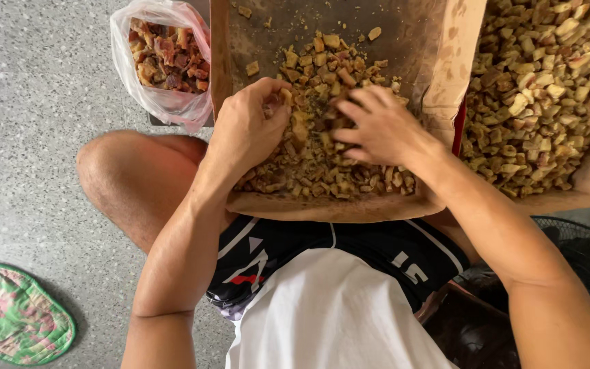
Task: The person sits on the floor and sorts small, brown, cubed food items from a large cardboard box into a smaller tray on their lap. They use both hands to pick up handfuls of the food, break apart clumps, and transfer the pieces between containers.
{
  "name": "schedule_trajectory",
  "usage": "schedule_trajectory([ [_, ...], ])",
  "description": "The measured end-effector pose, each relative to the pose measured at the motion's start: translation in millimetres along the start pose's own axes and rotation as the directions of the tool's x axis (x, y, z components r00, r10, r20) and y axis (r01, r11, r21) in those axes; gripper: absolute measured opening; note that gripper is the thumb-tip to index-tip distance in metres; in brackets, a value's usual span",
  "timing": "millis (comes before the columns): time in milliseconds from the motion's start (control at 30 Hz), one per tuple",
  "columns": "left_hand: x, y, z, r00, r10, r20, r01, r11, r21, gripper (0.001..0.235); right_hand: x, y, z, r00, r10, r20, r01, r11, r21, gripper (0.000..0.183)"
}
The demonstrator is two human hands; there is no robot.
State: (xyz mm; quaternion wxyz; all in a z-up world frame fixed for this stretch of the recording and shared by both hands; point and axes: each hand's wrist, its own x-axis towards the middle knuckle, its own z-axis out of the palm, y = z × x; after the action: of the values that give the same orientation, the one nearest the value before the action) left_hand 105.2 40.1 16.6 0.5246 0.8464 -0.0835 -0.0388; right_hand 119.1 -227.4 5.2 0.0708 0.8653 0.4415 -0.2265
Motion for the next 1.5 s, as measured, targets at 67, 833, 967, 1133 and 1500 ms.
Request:
schedule_trajectory([
  [67, 3.1, 2.8, -3.7, 0.992, -0.118, 0.043, 0.123, 0.984, -0.131, 0.026, -23.1, 9.1, 1.6, 0.994, 0.105, -0.030, -0.103, 0.994, 0.037, 0.036],
  [833, -1.2, -26.2, 17.1, 0.817, -0.500, 0.287, 0.390, 0.113, -0.914, 0.015, 0.5, -44.0, 34.2, 0.974, 0.217, -0.068, -0.005, 0.320, 0.947, 0.027],
  [967, 0.0, -11.9, 13.8, 0.804, -0.473, 0.361, 0.454, 0.096, -0.886, 0.017, -20.7, -10.9, 21.8, 0.979, 0.192, 0.062, 0.082, -0.660, 0.746, 0.040],
  [1133, -5.2, -8.6, 21.8, 0.755, -0.459, 0.469, 0.570, 0.106, -0.815, 0.023, -21.9, -23.5, 6.5, 0.986, 0.165, -0.013, 0.159, -0.930, 0.332, 0.058],
  [1500, -17.5, -15.0, 33.3, 0.774, -0.298, 0.558, 0.622, 0.193, -0.759, 0.022, -32.7, -42.5, -1.0, 0.964, 0.233, -0.128, 0.261, -0.925, 0.277, 0.078],
])
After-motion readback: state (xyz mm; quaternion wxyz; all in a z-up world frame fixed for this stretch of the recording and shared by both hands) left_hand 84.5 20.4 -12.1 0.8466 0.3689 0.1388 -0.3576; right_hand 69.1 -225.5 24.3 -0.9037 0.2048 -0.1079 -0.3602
